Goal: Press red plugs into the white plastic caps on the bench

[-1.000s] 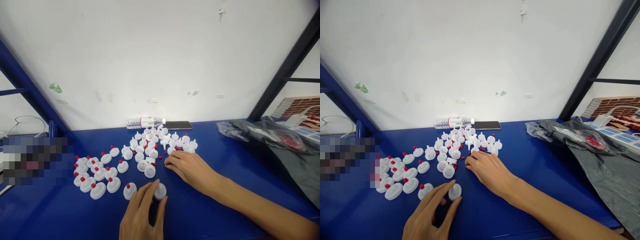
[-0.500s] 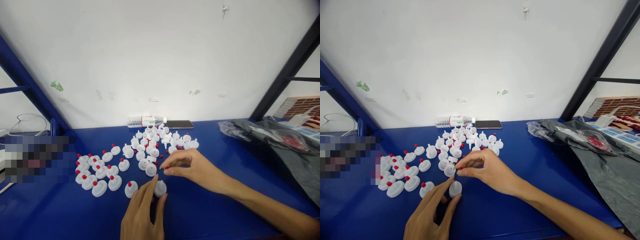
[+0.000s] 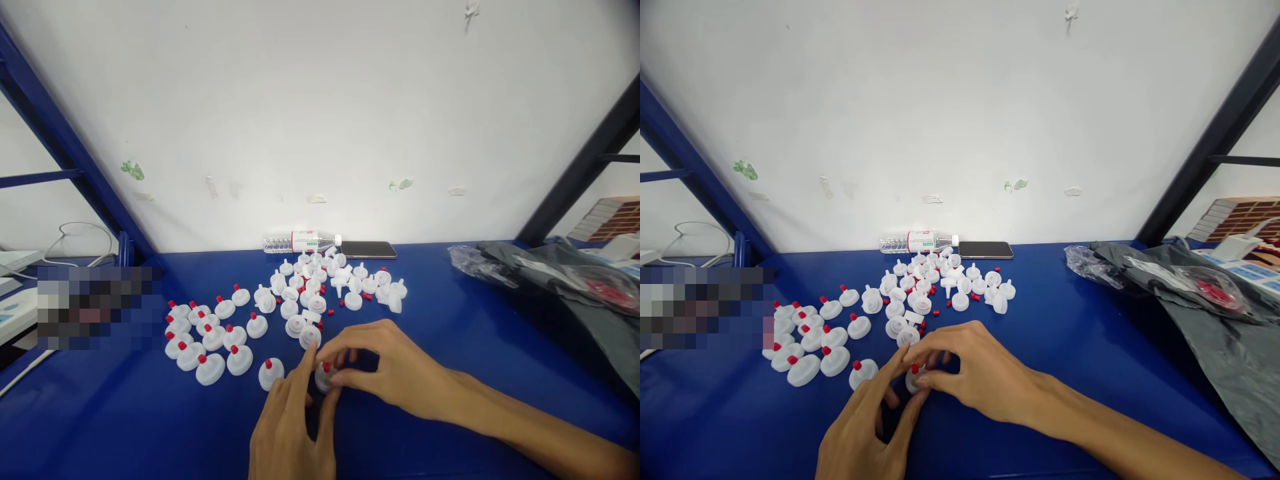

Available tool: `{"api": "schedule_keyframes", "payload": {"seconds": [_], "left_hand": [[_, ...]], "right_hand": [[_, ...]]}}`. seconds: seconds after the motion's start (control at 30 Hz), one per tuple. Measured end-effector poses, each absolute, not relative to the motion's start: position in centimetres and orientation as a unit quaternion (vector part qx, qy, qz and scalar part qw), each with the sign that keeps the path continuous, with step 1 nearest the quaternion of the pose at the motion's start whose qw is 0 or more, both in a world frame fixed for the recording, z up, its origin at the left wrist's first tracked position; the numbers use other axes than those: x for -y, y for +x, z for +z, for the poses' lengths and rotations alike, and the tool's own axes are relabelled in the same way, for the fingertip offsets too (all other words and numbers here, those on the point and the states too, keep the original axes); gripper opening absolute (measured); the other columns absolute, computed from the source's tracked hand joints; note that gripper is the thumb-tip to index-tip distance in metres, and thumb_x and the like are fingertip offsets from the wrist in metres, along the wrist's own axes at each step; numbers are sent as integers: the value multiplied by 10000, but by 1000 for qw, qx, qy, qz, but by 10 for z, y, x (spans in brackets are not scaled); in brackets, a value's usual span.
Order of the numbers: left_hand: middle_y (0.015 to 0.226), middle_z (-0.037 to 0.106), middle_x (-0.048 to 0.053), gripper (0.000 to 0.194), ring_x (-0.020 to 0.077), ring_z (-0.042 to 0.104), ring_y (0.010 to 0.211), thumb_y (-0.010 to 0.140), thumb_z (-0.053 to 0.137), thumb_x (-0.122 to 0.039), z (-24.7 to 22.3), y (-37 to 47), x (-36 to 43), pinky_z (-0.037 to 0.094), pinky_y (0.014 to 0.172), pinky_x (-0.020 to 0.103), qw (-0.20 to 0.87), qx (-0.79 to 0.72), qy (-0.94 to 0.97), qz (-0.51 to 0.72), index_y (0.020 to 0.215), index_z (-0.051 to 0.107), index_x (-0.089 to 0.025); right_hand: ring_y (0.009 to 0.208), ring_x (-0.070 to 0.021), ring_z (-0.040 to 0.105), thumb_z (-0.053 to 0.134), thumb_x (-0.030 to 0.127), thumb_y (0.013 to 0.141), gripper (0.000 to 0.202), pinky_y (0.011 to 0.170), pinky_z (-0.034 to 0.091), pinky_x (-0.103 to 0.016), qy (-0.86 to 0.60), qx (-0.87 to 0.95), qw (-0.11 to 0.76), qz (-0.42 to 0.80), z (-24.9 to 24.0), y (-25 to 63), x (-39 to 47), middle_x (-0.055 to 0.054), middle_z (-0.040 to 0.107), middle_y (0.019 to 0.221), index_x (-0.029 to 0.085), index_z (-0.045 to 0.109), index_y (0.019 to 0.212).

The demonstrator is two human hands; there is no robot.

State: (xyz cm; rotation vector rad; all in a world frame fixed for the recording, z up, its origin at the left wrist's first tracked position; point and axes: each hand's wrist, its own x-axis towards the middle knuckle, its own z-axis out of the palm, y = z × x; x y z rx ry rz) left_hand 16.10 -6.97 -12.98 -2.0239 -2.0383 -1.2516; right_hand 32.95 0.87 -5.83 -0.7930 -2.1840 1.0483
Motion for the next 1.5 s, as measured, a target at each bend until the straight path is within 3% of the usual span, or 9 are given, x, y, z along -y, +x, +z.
{"api": "schedule_keyframes", "payload": {"seconds": [0.1, 0.17, 0.43, 0.67, 0.83, 1.07, 1.23, 1.37, 1.5], "left_hand": [[866, 746, 49, 381, 236, 706, 788, 1004, 479, -447, -127, 152, 71, 595, 734, 360, 51, 675, -628, -385, 1253, 696, -256], [912, 763, 53, 375, 259, 720, 837, 990, 493, -445, -123, 139, 71, 597, 736, 378, 62, 687, -623, -369, 1255, 697, -277], [789, 729, -11, 440, 149, 582, 471, 890, 625, -501, -103, 95, 61, 460, 437, 269, -5, 715, -602, -355, 1243, 682, -245], [885, 737, 1, 315, 171, 654, 640, 942, 563, -478, -43, 105, 51, 504, 619, 300, 91, 692, -594, -399, 1118, 721, -272], [1127, 757, 81, 362, 319, 672, 1058, 960, 505, -370, -5, 88, -7, 489, 887, 429, 61, 729, -665, -151, 1210, 705, -202], [1040, 762, 142, 274, 363, 699, 949, 913, 548, -323, -22, 86, -51, 480, 739, 420, 19, 729, -681, -67, 1083, 719, -193], [1051, 758, 122, 374, 323, 694, 933, 920, 466, -210, -20, 84, -47, 474, 752, 406, 20, 720, -688, -90, 1226, 679, -188], [1019, 724, 58, 442, 247, 675, 913, 975, 393, -261, -7, 83, -29, 483, 813, 371, 21, 685, -708, -169, 1362, 607, -270], [745, 630, 7, 389, 169, 580, 593, 982, 389, -386, -9, 97, 4, 458, 572, 285, -154, 619, -701, -317, 1204, 689, -277]], "right_hand": [[853, -129, 694, 816, 255, 854, 349, 807, 546, -236, -317, 807, 308, 392, -58, 332, -10, 33, 771, 1030, 288, 733, 1191], [823, -130, 682, 762, 279, 903, 251, 765, 539, -244, -341, 795, 339, 369, -56, 334, -11, 24, 766, 1014, 279, 736, 1153], [738, -129, 648, 626, 246, 977, 116, 667, 493, -245, -380, 786, 348, 341, -51, 335, -12, 17, 746, 883, 242, 739, 1004], [717, -110, 633, 621, 231, 975, 122, 655, 483, -226, -381, 785, 358, 332, -52, 336, -12, 35, 734, 854, 256, 735, 1010], [699, -113, 623, 609, 228, 975, 131, 645, 479, -230, -378, 791, 365, 315, -53, 339, -14, 34, 724, 819, 257, 733, 1006], [664, -116, 613, 592, 234, 979, 136, 641, 478, -240, -371, 792, 368, 316, -50, 340, -14, 28, 708, 774, 240, 728, 983], [685, -121, 629, 587, 216, 976, 148, 640, 481, -238, -378, 793, 377, 295, -50, 342, -16, 33, 709, 778, 250, 722, 1024], [741, -135, 650, 577, 211, 982, 186, 654, 481, -253, -403, 804, 364, 242, -55, 344, -19, 32, 728, 845, 275, 723, 1078], [780, -149, 668, 559, 249, 1010, 237, 702, 505, -284, -427, 818, 329, 200, -63, 345, -24, 19, 748, 991, 298, 706, 1190]]}}
